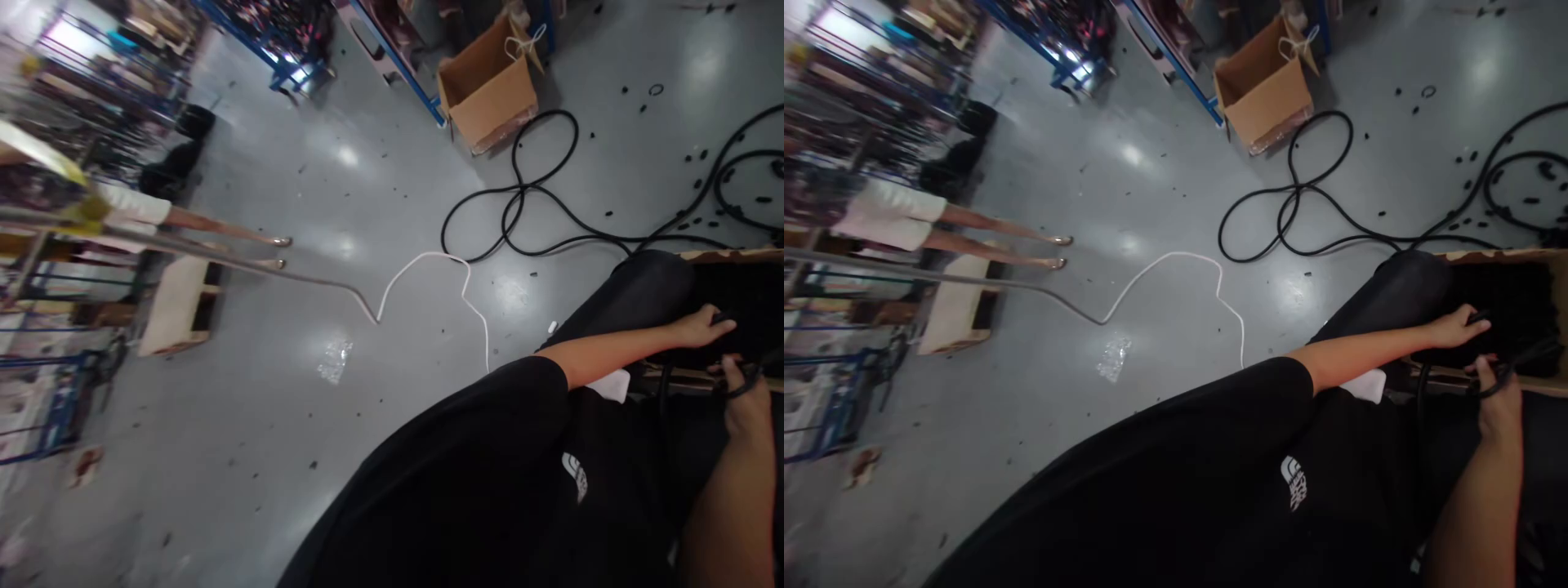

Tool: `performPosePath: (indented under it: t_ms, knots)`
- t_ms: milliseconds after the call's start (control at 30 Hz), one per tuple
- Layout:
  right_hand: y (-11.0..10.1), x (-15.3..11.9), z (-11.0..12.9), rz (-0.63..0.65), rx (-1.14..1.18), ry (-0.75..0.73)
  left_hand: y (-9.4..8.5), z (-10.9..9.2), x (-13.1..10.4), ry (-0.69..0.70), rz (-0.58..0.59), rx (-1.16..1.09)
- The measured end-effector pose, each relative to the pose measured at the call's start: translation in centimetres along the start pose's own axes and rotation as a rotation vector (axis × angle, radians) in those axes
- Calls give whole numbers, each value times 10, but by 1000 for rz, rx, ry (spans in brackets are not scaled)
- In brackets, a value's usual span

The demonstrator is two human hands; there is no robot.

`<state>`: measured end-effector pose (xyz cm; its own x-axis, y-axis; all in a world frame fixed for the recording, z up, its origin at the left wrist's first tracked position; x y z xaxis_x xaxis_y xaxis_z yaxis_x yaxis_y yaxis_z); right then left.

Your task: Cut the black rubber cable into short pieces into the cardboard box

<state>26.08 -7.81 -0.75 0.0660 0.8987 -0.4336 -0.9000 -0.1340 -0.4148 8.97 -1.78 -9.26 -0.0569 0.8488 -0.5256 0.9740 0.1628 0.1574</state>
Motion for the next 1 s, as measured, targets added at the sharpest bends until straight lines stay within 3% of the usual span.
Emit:
performPosePath:
  t_ms: [67,133,233,333,433,533,733,800,833,900,1000]
  knots:
    - [6,4,-9,119,-13,-21,8,17,3,-234,25,47]
    - [6,9,-21,164,-50,-24,19,23,1,-302,99,-1]
    - [2,19,-39,176,-103,14,28,16,-10,-199,213,-103]
    - [2,22,-47,231,-161,38,28,10,-25,-155,309,2]
    - [2,17,-49,270,-180,79,18,1,-30,-158,249,122]
    - [-2,10,-51,285,-188,126,11,-11,-30,-102,185,90]
    - [-16,5,-53,307,-227,134,36,-17,-32,109,432,76]
    - [1,-2,-33,275,-236,131,30,-18,-29,97,413,74]
    - [19,-11,-15,267,-235,109,25,-22,-30,83,398,84]
    - [66,-44,34,246,-273,30,15,-35,-39,50,376,135]
    - [139,-104,101,346,-326,-77,13,-62,-81,58,282,341]
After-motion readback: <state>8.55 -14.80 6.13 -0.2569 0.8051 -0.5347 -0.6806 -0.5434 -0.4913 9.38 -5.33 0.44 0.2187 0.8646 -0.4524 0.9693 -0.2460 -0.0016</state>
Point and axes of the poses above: each hand's wrist, its own x-axis towards the middle knuckle, its own y-axis out of the palm, z = x × y, the point moved 8 cm from there along x, towards the middle knuckle, and after that the axes turned 1 degree about x, right-handed, at the moved point
